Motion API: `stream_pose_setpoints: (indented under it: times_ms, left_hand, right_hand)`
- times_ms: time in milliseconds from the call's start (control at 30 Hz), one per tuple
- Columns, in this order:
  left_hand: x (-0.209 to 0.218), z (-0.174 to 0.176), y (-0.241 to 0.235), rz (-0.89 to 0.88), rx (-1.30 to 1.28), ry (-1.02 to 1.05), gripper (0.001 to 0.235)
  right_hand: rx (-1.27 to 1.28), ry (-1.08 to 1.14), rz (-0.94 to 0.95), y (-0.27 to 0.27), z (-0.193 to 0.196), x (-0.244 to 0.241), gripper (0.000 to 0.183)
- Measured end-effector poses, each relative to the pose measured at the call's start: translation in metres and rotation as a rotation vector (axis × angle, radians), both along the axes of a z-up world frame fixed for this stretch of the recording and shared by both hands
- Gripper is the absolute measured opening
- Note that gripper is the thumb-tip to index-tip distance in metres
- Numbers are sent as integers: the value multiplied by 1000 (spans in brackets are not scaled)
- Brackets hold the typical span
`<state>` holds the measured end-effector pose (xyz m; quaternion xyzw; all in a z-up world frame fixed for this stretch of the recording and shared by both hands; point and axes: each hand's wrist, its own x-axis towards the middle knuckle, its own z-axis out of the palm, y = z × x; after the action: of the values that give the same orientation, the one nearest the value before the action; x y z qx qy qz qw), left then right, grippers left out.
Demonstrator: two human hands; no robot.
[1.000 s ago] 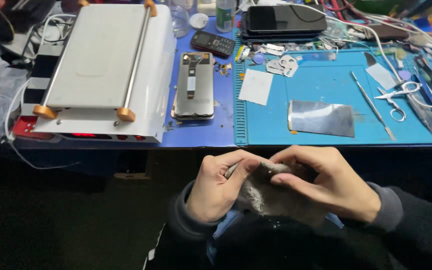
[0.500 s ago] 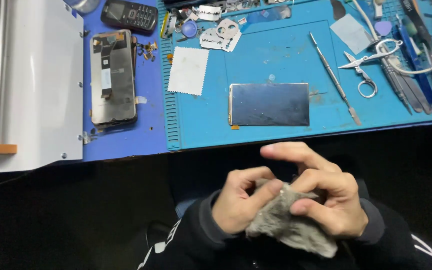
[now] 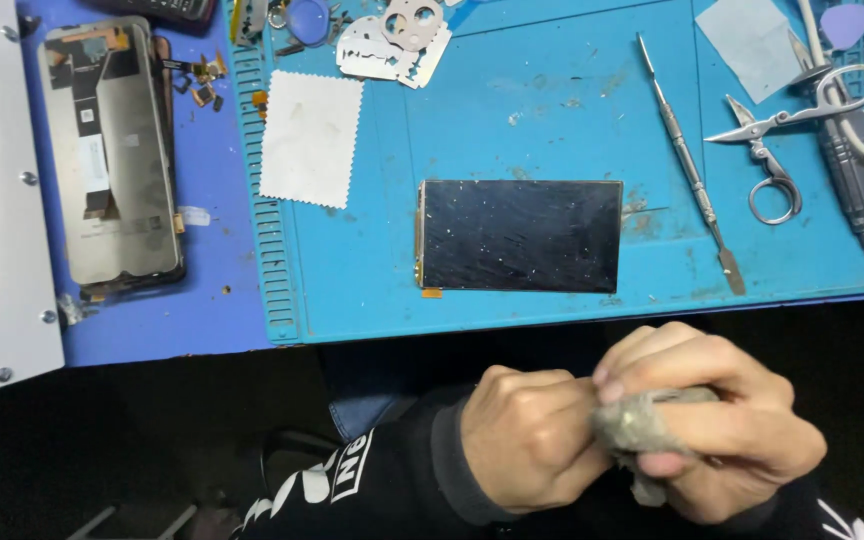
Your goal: Cleaning a smartphone display panel using a cleaning cloth and liquid solution on a repair workbench.
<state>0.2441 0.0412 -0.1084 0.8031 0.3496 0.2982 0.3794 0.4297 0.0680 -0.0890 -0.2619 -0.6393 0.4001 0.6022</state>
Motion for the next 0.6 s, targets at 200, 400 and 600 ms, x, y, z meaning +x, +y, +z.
stream_pose_setpoints:
  times_ms: [200, 400, 600]
  left_hand:
    - [0, 3, 9, -53, -186, -67, 21]
    - [-35, 82, 41, -108, 103, 17, 22]
    - [-51, 86, 98, 202, 524, 276, 64]
  right_hand:
    - [118, -109, 97, 3, -7, -9, 27]
    - [-28, -717, -238, -12, 1, 56, 17]
    - [-109, -887, -440, -20, -5, 88, 18]
